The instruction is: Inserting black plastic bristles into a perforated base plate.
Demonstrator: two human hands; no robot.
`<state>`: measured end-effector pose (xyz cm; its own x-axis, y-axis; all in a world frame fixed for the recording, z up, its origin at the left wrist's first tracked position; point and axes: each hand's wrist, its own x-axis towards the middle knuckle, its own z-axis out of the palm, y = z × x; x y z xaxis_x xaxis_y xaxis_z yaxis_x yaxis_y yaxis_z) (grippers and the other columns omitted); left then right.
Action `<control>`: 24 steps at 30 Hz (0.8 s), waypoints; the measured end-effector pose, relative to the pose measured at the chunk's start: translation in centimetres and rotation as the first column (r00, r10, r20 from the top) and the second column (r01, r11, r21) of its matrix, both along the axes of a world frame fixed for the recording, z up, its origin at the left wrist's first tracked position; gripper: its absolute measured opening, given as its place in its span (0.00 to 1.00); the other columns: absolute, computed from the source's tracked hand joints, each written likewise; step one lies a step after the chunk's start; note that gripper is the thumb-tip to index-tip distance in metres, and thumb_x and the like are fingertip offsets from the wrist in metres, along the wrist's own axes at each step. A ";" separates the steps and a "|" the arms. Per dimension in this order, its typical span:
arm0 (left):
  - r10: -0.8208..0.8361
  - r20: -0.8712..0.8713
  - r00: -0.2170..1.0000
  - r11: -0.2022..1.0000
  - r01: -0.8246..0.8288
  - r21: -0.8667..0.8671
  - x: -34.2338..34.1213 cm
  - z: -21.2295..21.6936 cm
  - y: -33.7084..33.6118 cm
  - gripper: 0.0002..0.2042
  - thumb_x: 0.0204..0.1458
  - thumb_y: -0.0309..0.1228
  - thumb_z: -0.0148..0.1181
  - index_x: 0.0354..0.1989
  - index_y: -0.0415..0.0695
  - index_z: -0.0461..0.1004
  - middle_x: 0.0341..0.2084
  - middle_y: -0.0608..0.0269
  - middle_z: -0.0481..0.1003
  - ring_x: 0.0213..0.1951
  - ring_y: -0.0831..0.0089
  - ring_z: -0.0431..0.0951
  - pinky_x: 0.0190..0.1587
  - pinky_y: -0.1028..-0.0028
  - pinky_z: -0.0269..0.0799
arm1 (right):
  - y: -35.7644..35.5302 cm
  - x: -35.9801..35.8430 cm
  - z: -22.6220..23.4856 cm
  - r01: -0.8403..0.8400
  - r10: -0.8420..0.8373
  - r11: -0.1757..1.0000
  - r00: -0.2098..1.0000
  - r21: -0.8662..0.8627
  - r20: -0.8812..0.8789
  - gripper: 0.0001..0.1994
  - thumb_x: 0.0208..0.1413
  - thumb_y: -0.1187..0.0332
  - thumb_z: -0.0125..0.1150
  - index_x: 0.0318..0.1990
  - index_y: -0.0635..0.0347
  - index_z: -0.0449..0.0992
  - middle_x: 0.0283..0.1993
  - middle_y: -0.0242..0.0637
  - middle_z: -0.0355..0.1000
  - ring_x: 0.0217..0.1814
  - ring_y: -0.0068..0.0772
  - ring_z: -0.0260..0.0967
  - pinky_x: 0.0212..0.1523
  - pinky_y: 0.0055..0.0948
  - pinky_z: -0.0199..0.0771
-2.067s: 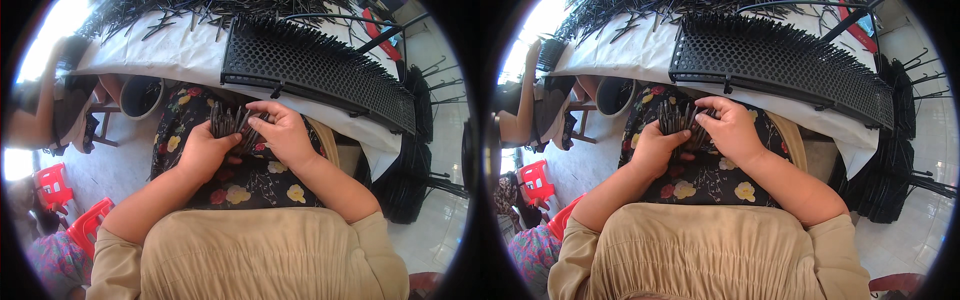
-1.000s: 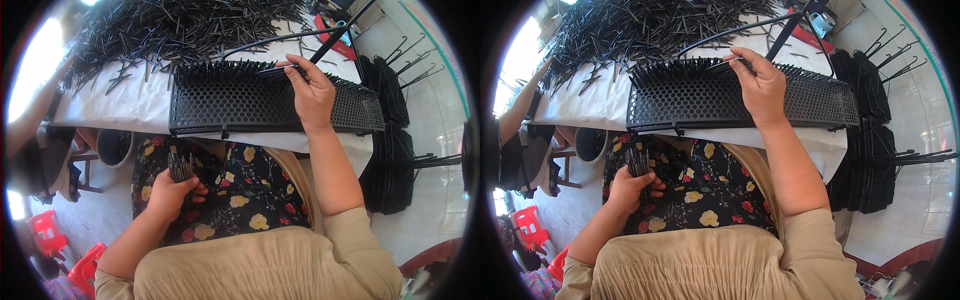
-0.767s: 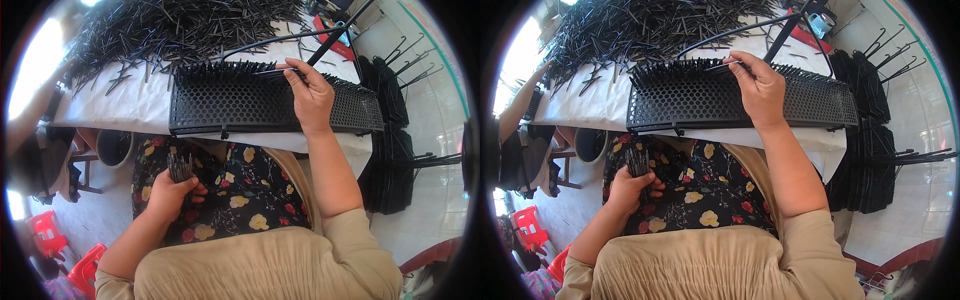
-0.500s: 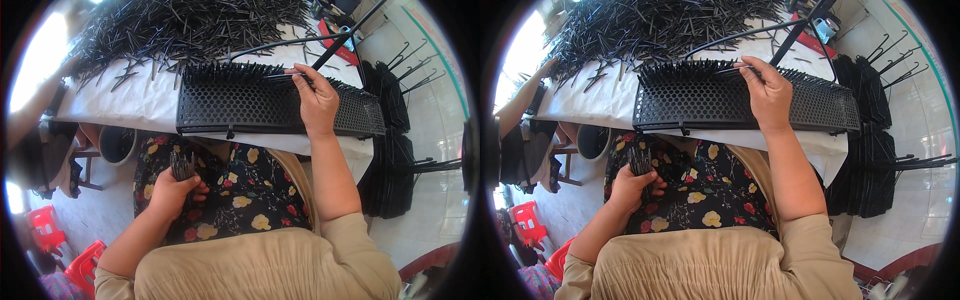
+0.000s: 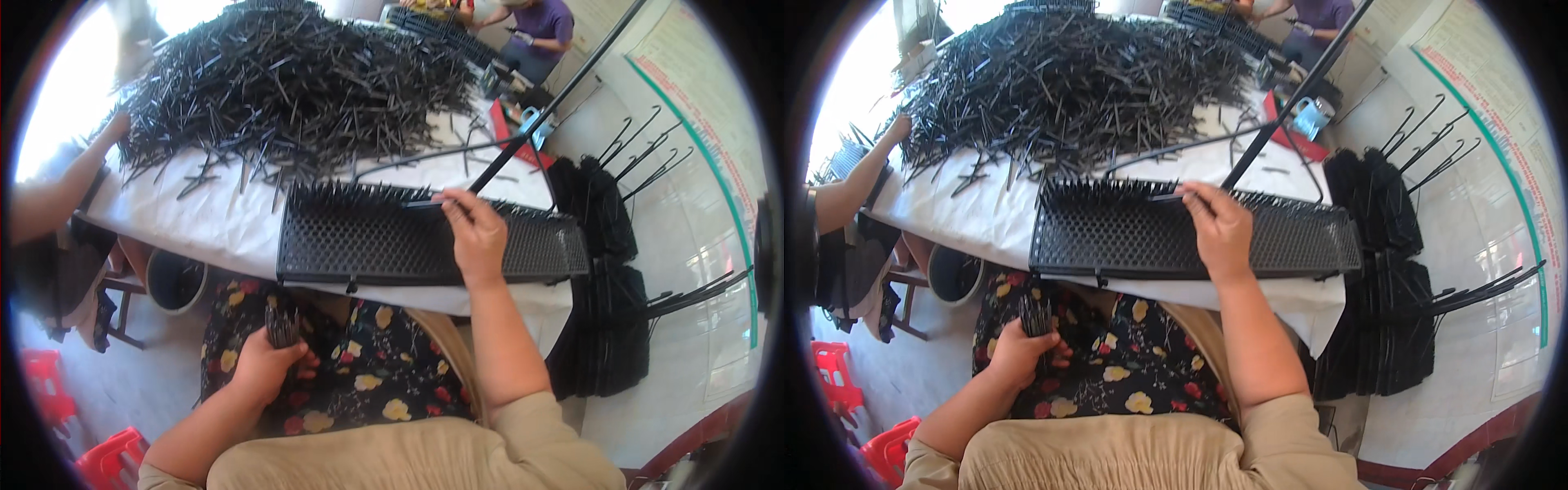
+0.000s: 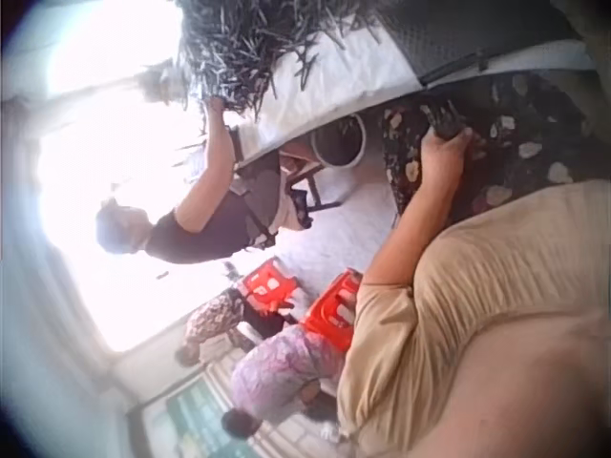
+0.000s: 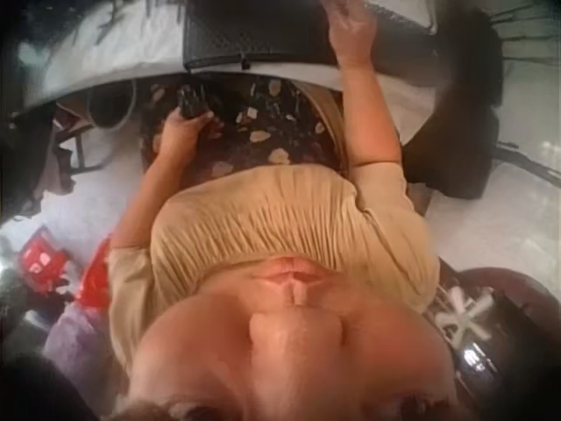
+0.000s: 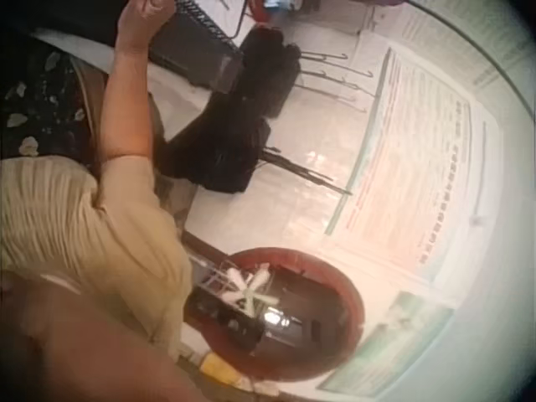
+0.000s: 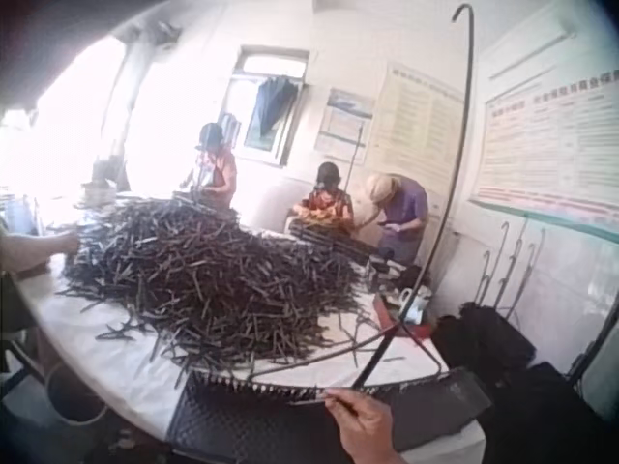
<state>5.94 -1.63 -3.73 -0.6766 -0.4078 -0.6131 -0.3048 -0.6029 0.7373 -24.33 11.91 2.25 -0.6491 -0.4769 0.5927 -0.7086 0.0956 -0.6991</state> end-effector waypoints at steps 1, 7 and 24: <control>0.006 -0.027 1.000 1.000 -0.006 -0.012 -0.1 0.1 0.1 0.07 0.54 0.17 0.56 0.40 0.38 0.70 0.27 0.55 0.76 0.30 0.61 0.80 0.31 0.63 0.81 | 0.1 0.0 0.0 -0.029 0.029 0.999 1.000 -0.028 0.002 0.08 0.55 0.76 0.63 0.43 0.64 0.80 0.38 0.38 0.80 0.40 0.24 0.78 0.44 0.21 0.75; -0.016 -0.019 1.000 1.000 0.015 -0.006 0.1 0.0 0.1 0.05 0.54 0.18 0.56 0.38 0.37 0.69 0.28 0.55 0.76 0.31 0.62 0.80 0.31 0.66 0.80 | 0.1 0.4 -0.2 -0.117 0.126 0.988 0.988 -0.106 0.087 0.08 0.56 0.79 0.62 0.43 0.66 0.79 0.38 0.39 0.80 0.41 0.23 0.77 0.44 0.20 0.74; -0.007 0.003 1.000 1.000 0.007 -0.019 -0.4 0.2 0.3 0.07 0.55 0.18 0.56 0.41 0.37 0.69 0.27 0.55 0.75 0.30 0.61 0.80 0.31 0.63 0.81 | -0.3 -1.1 1.7 -0.164 0.166 0.982 0.986 0.093 -0.010 0.07 0.54 0.73 0.64 0.41 0.61 0.81 0.36 0.37 0.81 0.38 0.25 0.78 0.41 0.21 0.75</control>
